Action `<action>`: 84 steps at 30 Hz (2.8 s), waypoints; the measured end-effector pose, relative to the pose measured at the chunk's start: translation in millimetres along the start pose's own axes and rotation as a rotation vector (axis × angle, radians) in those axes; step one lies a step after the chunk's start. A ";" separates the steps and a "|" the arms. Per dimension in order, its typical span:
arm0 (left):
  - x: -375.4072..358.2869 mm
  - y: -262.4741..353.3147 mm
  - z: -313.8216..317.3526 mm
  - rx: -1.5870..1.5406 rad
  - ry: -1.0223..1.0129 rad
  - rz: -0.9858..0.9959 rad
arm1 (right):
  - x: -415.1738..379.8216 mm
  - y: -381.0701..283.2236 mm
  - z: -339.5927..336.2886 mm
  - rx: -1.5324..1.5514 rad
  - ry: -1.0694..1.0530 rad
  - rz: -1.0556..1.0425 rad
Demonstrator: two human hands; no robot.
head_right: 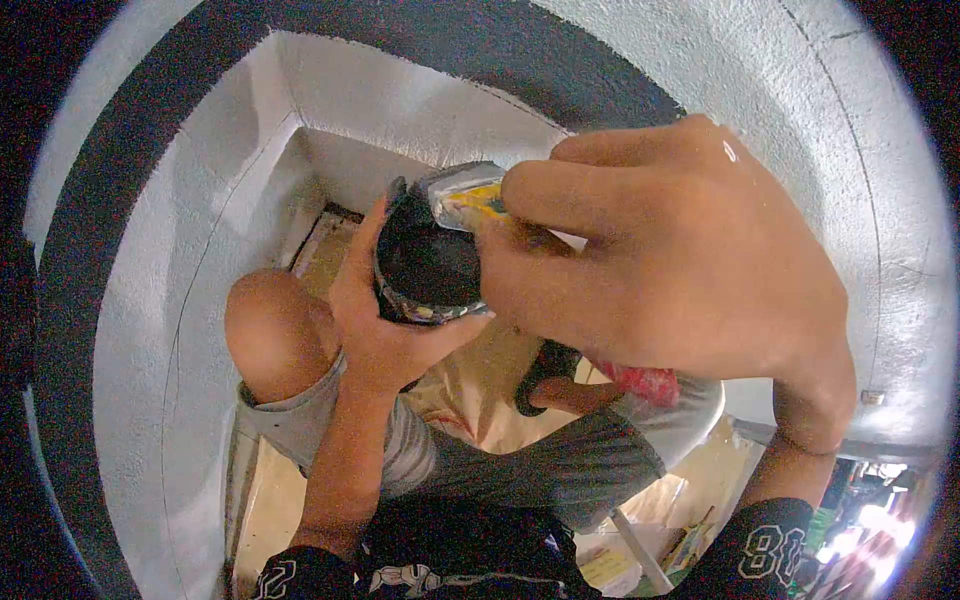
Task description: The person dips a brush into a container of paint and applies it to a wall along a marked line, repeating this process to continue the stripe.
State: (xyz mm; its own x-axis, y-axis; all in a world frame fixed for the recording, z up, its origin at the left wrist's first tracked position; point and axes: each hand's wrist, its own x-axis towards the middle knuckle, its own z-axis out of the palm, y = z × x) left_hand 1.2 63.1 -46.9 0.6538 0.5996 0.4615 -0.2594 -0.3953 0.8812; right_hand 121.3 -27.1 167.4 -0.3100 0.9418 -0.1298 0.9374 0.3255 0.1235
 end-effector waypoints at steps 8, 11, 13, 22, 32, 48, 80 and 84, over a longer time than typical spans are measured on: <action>3.5 0.1 3.6 0.099 0.088 0.104 | -13.4 25.5 3.9 0.503 0.132 0.081; 4.9 -1.8 2.7 0.225 0.102 0.146 | -17.4 29.1 0.4 0.670 0.089 0.170; 6.5 0.7 3.8 0.240 0.173 0.198 | -16.1 21.3 15.8 0.773 0.155 0.271; 5.7 1.4 5.1 0.181 0.119 0.255 | -33.1 32.4 35.6 1.467 0.338 0.553; 5.1 0.8 8.1 0.201 0.162 0.281 | -38.0 32.6 34.3 1.345 0.317 0.601; 5.5 8.0 4.7 0.075 0.071 0.224 | -47.4 53.8 -7.0 0.714 0.075 0.148; 4.9 6.1 1.2 0.154 0.044 0.296 | -25.7 -3.4 -13.3 0.172 0.088 0.288; 4.9 4.7 2.0 0.161 0.030 0.284 | -25.9 -5.2 -11.6 0.152 0.036 0.280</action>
State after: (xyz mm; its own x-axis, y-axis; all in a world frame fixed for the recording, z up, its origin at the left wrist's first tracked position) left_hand 4.6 62.8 -40.7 0.5496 0.4688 0.6914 -0.3111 -0.6532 0.6903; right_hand 122.6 -52.2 181.5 -0.0394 0.9963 -0.0764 0.9992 0.0396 0.0011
